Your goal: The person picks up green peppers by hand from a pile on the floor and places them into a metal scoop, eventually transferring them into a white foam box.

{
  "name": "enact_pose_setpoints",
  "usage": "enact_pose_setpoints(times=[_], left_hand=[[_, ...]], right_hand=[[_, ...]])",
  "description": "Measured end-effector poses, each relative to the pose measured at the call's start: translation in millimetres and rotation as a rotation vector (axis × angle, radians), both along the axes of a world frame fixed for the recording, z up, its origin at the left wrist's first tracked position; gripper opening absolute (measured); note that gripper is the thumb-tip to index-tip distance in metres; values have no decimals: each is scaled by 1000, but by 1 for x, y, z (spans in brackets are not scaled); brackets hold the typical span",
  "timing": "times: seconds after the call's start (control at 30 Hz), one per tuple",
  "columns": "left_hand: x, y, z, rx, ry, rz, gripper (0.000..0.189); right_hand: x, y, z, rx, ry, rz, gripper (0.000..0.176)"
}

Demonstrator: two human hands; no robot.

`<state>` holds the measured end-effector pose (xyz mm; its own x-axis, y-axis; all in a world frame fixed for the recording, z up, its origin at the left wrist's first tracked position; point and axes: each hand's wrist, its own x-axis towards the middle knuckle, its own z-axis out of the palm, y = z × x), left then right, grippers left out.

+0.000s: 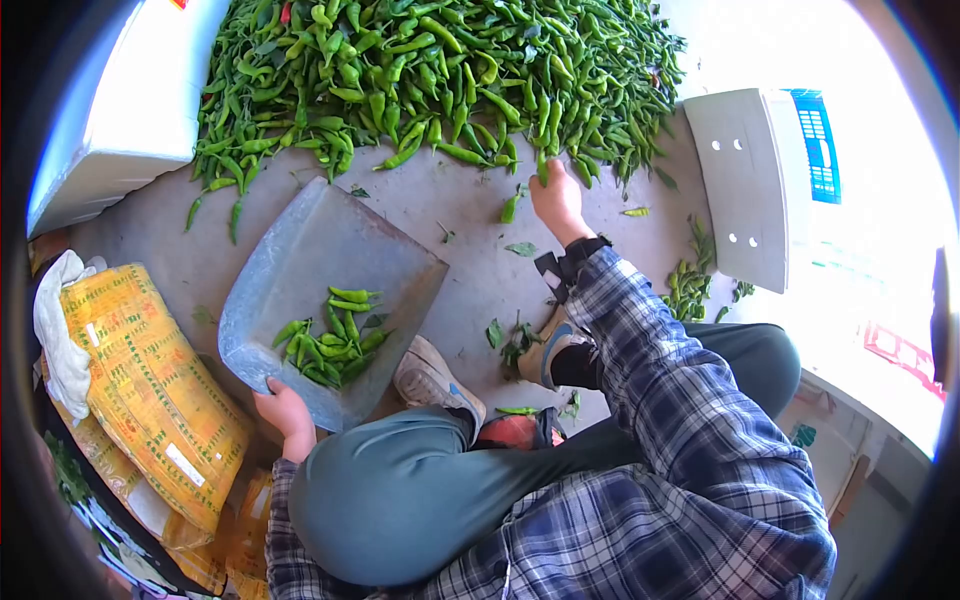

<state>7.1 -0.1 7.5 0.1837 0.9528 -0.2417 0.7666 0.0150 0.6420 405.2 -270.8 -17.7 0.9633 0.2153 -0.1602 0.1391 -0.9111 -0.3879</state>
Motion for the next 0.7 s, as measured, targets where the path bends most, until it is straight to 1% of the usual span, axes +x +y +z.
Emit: enact_pose_setpoints(times=[0.03,0.1,0.13,0.17,0.23,0.3,0.37,0.4,0.47,0.5,0.53,0.57,0.63,0.67,0.7], left_hand=[[1,1,1,-3,11,-7,29],[2,0,3,-7,23,-18,29],[3,-1,4,-24,-3,8,30],[5,-1,5,-41,-31,32,30],[2,0,1,-47,-31,38,30],[-1,1,-3,-53,-38,50,30],[-3,2,-8,-33,-21,29,30],[-3,1,-7,-34,-21,31,30],[-1,1,-3,-43,20,35,29],[-2,1,-3,-40,19,36,29],[-3,1,-4,-24,12,10,29],[-4,2,-5,-10,6,-16,28],[-4,1,-5,-1,0,-9,27],[-4,0,-5,5,-7,3,26],[-6,1,-7,7,-3,8,26]], right_hand=[[-7,0,3,-4,20,52,28],[-22,3,10,-155,172,262,29],[-30,4,15,-229,176,379,28],[-32,5,13,-226,173,377,28],[-37,4,6,-371,209,455,27],[-39,6,8,-394,204,478,24],[-46,20,14,-243,265,423,22],[-55,33,12,-122,247,413,22],[-81,65,30,170,353,489,27],[-92,78,43,292,478,573,33],[-103,89,57,294,482,725,40],[-102,94,53,297,482,726,40],[-92,106,47,371,250,828,47],[-66,113,48,114,368,620,37],[-37,107,22,-33,44,689,23]])
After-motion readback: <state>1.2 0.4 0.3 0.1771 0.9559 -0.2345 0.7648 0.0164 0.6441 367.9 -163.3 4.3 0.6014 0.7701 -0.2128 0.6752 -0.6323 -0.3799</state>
